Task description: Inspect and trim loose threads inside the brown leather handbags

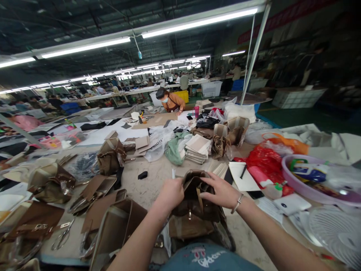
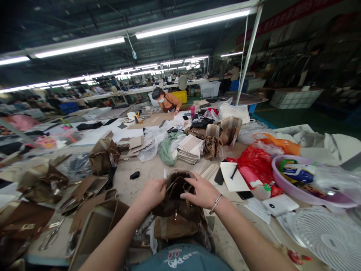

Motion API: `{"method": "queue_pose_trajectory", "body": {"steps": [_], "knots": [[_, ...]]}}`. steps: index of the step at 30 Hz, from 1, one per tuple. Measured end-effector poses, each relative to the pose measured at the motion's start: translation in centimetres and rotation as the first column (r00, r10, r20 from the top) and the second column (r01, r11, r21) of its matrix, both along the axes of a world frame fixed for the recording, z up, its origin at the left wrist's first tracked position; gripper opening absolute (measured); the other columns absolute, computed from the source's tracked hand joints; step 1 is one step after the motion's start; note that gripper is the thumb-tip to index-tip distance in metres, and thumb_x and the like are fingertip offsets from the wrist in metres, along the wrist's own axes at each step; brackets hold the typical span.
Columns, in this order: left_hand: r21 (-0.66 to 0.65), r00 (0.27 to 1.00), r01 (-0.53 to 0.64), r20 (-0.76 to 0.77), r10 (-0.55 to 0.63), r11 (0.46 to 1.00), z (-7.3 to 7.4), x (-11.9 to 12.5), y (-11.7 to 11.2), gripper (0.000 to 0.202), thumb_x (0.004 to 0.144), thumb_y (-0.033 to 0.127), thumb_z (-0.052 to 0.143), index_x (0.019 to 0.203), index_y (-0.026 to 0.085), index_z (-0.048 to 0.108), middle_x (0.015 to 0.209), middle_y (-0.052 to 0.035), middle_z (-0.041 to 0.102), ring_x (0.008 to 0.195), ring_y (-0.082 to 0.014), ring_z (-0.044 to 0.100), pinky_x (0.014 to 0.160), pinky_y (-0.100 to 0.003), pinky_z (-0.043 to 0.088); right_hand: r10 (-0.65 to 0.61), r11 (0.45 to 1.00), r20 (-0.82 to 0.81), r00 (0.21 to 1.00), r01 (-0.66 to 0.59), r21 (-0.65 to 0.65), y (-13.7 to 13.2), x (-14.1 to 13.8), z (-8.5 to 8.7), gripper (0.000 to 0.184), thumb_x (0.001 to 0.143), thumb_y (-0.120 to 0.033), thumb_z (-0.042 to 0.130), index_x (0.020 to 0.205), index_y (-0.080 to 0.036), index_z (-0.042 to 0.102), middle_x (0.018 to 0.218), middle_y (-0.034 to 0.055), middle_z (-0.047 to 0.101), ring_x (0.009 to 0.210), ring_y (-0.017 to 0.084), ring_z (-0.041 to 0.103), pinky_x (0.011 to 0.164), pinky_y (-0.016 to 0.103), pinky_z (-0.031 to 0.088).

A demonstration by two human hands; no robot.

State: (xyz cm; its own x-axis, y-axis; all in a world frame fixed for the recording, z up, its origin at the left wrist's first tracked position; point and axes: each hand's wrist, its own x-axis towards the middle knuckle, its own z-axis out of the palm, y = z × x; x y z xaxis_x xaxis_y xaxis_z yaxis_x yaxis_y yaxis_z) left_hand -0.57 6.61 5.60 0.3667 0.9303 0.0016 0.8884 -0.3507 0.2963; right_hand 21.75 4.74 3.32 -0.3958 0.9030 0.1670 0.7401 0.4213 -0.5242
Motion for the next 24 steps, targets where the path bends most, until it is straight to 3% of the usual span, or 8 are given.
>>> {"method": "queue_pose_trajectory", "body": {"steps": [4,7,10,13,16,19,22,24], "knots": [[0.001,0.999,-0.021,-0.039,0.021,1.0,-0.2,0.9,-0.6,0.027,0.08,0.018,0.038,0.087,0.018,0.065,0.078,-0.0126,0.068,0.072,-0.0235,0.063,0.066,-0.03,0.041,-0.097,0.995,-0.052,0.994,0.097,0.001,-1.5,0.3,-1.1,0.014,0.074,-0.018,0.059,0.083,-0.022,0.069,0.129,0.0082,0.042,0.117,0.022,0.045,0.1,0.035,0.036],[-0.011,0.999,-0.018,-0.041,0.017,1.0,-0.1,1.1,-0.7,0.026,0.081,0.021,0.039,0.087,0.018,0.064,0.08,-0.0124,0.068,0.075,-0.0242,0.063,0.068,-0.031,0.042,-0.12,0.993,-0.149,0.982,0.119,-0.012,-2.3,1.0,-2.1,0.018,0.072,-0.009,0.057,0.075,-0.022,0.07,0.132,0.0063,0.039,0.12,0.021,0.043,0.102,0.034,0.034],[-0.029,1.0,0.003,-0.002,-0.003,1.0,0.2,1.3,-0.8,0.026,0.083,0.026,0.04,0.087,0.018,0.065,0.084,-0.0125,0.068,0.077,-0.0241,0.063,0.071,-0.031,0.042,-0.139,0.99,-0.216,0.966,0.13,-0.056,-3.0,1.5,-2.1,0.017,0.071,-0.01,0.058,0.072,-0.022,0.07,0.127,0.0051,0.046,0.115,0.02,0.047,0.099,0.033,0.037],[-0.08,0.986,0.054,0.162,-0.041,0.995,0.5,1.3,-1.1,0.03,0.084,0.036,0.043,0.094,0.019,0.065,0.09,-0.0105,0.069,0.083,-0.0233,0.062,0.077,-0.031,0.042,-0.209,0.977,-0.257,0.944,0.191,-0.093,-3.4,1.7,-1.6,0.014,0.075,-0.018,0.056,0.075,-0.022,0.069,0.104,0.004,0.061,0.099,0.019,0.057,0.088,0.03,0.045],[-0.135,0.908,0.052,0.419,0.009,0.989,0.2,0.5,-1.4,0.039,0.083,0.045,0.043,0.107,0.02,0.062,0.103,-0.0087,0.067,0.093,-0.022,0.06,0.085,-0.032,0.042,-0.315,0.949,-0.257,0.914,0.307,-0.073,-3.4,1.9,-1.6,0.017,0.08,-0.027,0.052,0.08,-0.021,0.069,0.081,0.0024,0.066,0.08,0.018,0.061,0.076,0.03,0.047],[-0.202,0.782,-0.049,0.602,0.163,0.978,-1.7,-1.3,-1.9,0.046,0.081,0.047,0.046,0.115,0.017,0.058,0.113,-0.0105,0.062,0.102,-0.0227,0.057,0.092,-0.035,0.041,-0.388,0.92,-0.281,0.878,0.385,-0.07,-3.2,1.9,-1.7,0.018,0.078,-0.029,0.052,0.078,-0.021,0.069,0.078,0.0018,0.068,0.075,0.017,0.062,0.072,0.029,0.047],[-0.322,0.651,-0.176,0.67,0.356,0.93,-5.1,-3.6,-3.1,0.051,0.078,0.047,0.051,0.117,0.014,0.055,0.118,-0.0132,0.058,0.109,-0.0257,0.053,0.096,-0.04,0.038,-0.477,0.877,-0.369,0.798,0.462,-0.134,-2.6,1.8,-1.1,0.018,0.075,-0.033,0.055,0.079,-0.022,0.069,0.081,0.001,0.069,0.078,0.018,0.063,0.076,0.03,0.047],[-0.434,0.516,-0.204,0.714,0.473,0.878,-7.6,-4.9,-4.6,0.055,0.074,0.048,0.056,0.118,0.014,0.054,0.123,-0.0146,0.055,0.113,-0.0276,0.051,0.098,-0.042,0.037,-0.538,0.839,-0.455,0.71,0.507,-0.2,-2.0,1.7,-0.3,0.019,0.071,-0.036,0.059,0.079,-0.022,0.069,0.082,0.0009,0.07,0.079,0.019,0.063,0.077,0.031,0.048]]}}
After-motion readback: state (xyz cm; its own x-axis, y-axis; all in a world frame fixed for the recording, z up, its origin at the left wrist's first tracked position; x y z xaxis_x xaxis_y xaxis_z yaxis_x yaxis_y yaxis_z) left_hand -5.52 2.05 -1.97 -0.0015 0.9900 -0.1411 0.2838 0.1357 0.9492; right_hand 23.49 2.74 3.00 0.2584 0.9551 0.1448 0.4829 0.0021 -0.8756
